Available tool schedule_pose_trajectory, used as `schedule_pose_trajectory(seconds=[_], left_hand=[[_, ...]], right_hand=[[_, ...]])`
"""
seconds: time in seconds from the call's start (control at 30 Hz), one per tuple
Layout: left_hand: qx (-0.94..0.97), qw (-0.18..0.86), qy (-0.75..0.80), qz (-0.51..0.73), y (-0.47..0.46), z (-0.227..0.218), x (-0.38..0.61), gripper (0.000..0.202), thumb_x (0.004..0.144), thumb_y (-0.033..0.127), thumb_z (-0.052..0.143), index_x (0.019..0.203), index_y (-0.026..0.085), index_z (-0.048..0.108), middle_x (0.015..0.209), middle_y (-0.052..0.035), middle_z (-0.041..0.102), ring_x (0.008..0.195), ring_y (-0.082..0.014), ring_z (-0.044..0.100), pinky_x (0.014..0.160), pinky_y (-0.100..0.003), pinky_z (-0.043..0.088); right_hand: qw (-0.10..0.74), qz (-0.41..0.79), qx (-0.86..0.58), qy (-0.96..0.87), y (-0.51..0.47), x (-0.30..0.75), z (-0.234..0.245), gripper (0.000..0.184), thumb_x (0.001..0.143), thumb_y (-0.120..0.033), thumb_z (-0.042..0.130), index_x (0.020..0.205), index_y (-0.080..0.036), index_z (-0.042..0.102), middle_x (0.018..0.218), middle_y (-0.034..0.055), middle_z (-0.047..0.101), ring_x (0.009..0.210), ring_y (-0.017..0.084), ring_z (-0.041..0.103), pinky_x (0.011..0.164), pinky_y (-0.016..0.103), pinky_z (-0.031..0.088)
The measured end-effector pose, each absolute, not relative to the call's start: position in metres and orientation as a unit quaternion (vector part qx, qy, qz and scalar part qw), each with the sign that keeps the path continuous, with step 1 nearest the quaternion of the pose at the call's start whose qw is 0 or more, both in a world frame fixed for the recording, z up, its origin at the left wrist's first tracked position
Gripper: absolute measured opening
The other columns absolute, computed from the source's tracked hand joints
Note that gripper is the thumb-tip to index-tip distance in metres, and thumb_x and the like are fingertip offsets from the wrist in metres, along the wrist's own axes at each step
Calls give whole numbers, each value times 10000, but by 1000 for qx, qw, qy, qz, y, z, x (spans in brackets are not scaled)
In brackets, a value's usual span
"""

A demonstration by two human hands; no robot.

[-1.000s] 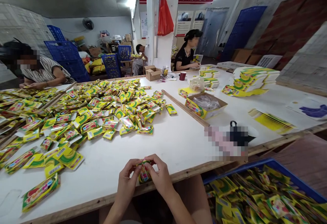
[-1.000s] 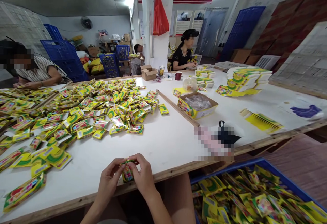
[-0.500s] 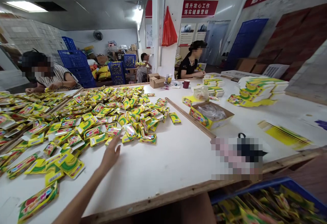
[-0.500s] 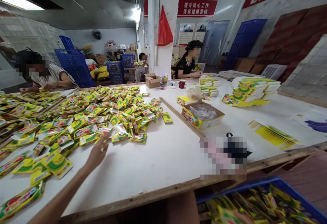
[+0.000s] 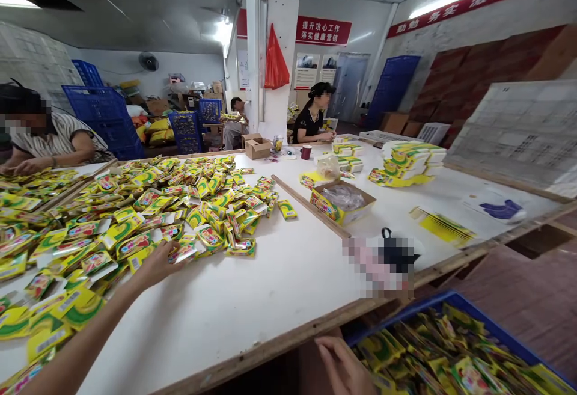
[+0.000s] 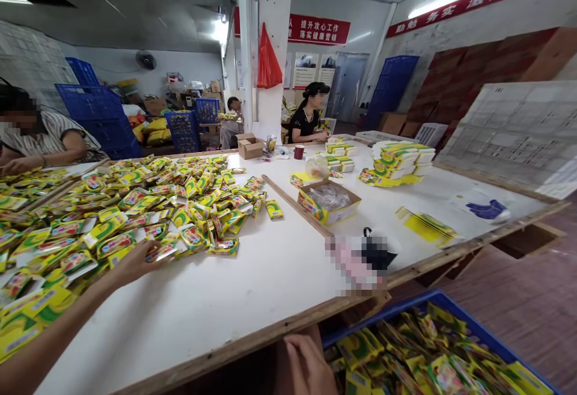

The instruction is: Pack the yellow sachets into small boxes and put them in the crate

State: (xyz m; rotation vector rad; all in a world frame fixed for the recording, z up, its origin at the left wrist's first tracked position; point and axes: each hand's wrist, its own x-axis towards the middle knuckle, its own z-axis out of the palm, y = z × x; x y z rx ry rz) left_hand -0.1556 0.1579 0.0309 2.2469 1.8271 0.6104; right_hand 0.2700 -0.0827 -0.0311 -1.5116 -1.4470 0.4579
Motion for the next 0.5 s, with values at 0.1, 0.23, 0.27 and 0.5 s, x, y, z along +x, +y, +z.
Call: schedule_pose_trajectory(seconds=[0.1, 0.23, 0.27, 0.5], left_hand=[[685, 167, 598, 381, 107, 25, -122, 499, 752, 497, 639, 1119, 193, 486, 1033, -80, 626, 879, -239, 629, 759, -340, 498], [611, 308, 508, 523, 40, 9, -44, 515, 777, 417, 671, 1194, 230, 434, 1242, -109, 556, 968, -219, 635, 825, -343, 515], [601, 330, 493, 535, 29, 4, -25, 528, 782, 395, 675, 1219, 235, 427, 1288, -120, 528, 1052, -235, 616, 877, -358, 507], [592, 425, 452, 515, 5, -13, 20, 673, 763, 334, 713, 1330, 268, 357, 1279, -115, 558, 1096, -271, 614, 918, -409, 504]], right_hand=[[514, 224, -576, -595, -58, 223, -9, 211, 916, -385, 529, 888, -253, 691, 866, 53, 717, 804, 215, 690, 707, 261, 568], [555, 282, -532, -574, -33, 172, 8, 167, 910, -310, 552, 1025, -233, 647, 971, 63, 699, 839, 201, 679, 683, 244, 562], [565, 295, -519, -569, -28, 163, 10, 198, 902, -296, 563, 1078, -230, 623, 1018, 68, 691, 862, 201, 677, 704, 252, 565], [589, 349, -487, -543, -8, 148, 5, 308, 910, -248, 518, 1213, -222, 474, 1077, 69, 665, 904, 188, 669, 802, 292, 551]])
